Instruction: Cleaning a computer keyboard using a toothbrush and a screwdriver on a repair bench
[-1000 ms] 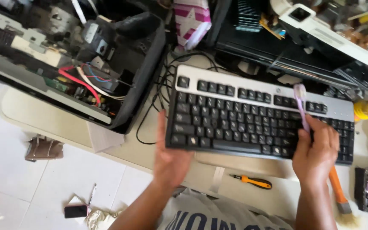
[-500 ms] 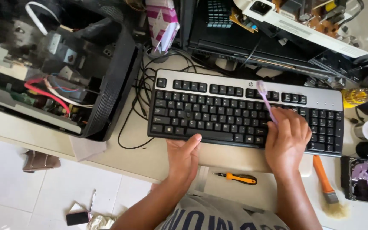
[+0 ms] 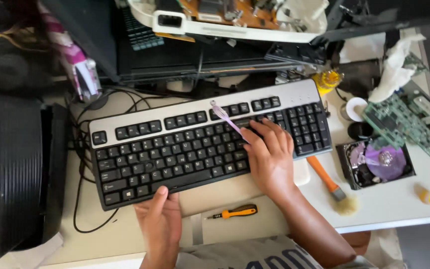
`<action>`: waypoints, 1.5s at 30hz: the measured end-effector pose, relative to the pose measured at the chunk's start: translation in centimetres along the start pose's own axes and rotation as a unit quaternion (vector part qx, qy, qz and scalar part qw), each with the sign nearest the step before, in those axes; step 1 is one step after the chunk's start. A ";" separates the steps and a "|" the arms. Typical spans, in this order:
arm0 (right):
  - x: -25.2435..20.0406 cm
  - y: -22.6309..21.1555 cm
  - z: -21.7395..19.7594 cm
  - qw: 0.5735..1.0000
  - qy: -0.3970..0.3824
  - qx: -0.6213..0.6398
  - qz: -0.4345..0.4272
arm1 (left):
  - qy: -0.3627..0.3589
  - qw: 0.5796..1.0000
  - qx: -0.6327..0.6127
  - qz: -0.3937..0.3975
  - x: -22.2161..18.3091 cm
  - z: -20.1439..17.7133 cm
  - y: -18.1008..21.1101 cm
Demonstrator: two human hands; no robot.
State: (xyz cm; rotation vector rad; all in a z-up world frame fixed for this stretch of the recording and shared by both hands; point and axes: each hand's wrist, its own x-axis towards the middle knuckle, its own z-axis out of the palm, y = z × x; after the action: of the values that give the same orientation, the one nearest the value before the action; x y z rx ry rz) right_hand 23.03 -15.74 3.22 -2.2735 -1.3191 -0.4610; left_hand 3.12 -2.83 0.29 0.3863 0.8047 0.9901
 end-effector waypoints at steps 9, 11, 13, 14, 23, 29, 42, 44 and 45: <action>-0.3 0.1 0.1 1.000 0.005 0.000 0.001 | 0.018 1.000 0.015 -0.004 -0.3 0.4 0.2; -0.5 0.1 -0.1 1.000 0.004 0.003 0.005 | 0.026 1.000 0.009 -0.002 -0.1 -0.4 -0.5; -0.3 0.2 0.1 1.000 0.007 0.006 0.003 | 0.032 0.999 -0.002 0.005 0.2 -0.8 -0.7; -0.4 0.2 0.1 1.000 0.012 0.003 0.001 | 0.045 0.999 0.005 -0.006 0.2 -0.9 -0.6; -0.3 0.1 0.0 1.000 0.021 0.001 -0.004 | 0.007 1.000 0.006 -0.004 0.4 -1.6 -0.6; -0.4 0.1 0.0 1.000 0.018 0.002 -0.004 | -0.005 1.000 -0.007 0.006 0.2 -1.3 -0.4; -0.2 0.0 -0.1 1.000 0.010 0.001 -0.003 | 0.020 0.999 -0.023 0.010 0.1 -0.6 -0.5; -0.3 0.1 0.0 1.000 0.011 -0.002 -0.005 | 0.043 0.999 -0.033 0.002 0.2 -0.6 -0.7; -0.3 0.1 0.0 1.000 0.012 -0.009 -0.005 | 0.064 0.997 -0.043 -0.011 0.3 -0.5 -0.7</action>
State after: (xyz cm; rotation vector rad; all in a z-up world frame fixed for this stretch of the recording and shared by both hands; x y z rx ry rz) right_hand 22.97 -15.95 3.02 -2.2694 -1.3208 -0.5031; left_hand 3.20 -2.98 -0.61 0.2414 0.8775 1.0340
